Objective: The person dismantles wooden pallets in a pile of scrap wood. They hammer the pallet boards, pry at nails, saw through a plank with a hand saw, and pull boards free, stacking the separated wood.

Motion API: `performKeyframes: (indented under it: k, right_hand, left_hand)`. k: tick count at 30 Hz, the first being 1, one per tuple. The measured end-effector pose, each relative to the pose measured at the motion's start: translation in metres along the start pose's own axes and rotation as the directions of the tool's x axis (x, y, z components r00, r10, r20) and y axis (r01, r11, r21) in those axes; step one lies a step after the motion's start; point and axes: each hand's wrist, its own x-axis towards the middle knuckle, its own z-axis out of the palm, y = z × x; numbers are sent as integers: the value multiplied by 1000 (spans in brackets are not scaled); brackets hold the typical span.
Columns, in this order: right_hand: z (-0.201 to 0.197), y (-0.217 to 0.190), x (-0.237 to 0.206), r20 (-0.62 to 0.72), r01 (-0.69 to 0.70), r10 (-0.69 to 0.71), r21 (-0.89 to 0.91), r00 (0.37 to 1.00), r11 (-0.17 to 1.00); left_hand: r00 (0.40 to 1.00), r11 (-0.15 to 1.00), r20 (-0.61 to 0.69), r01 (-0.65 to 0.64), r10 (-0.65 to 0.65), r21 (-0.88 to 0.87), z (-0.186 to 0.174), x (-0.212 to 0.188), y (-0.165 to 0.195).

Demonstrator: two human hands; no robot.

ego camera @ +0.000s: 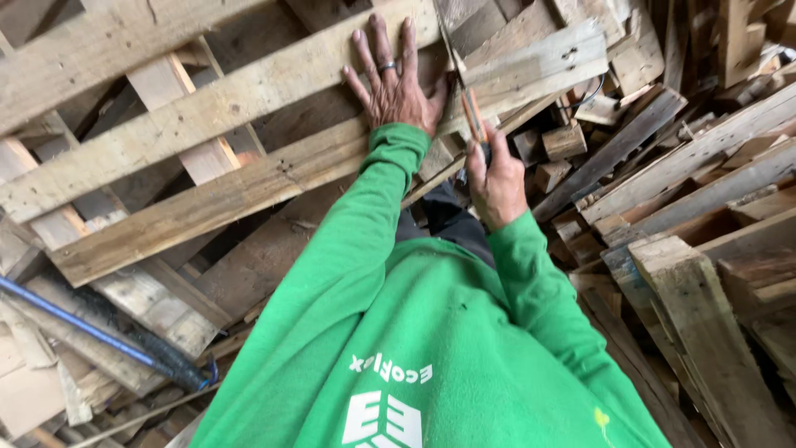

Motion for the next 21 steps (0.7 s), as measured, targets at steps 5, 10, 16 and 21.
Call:
performKeyframes:
  k: [5,10,16,21]
  right_hand:
    - [-60,-34,-97,36,-62,63,-34,997,998]
    - [-70,-47,-105,26,63,-61,-64,998,996]
    - [7,21,-6,2,62,-63,10,998,998]
    - [-55,-25,-121,54,-219,223,-68,973,973]
  left_hand:
    - [999,1000,36,-9,9,15,2,2,-2]
    - [999,1000,32,-7,6,27,6,2,-6]
    - [999,998,44,-26,23,55,3,-4,-9]
    - [993,998,117,9,-16,61,-6,2,-3]
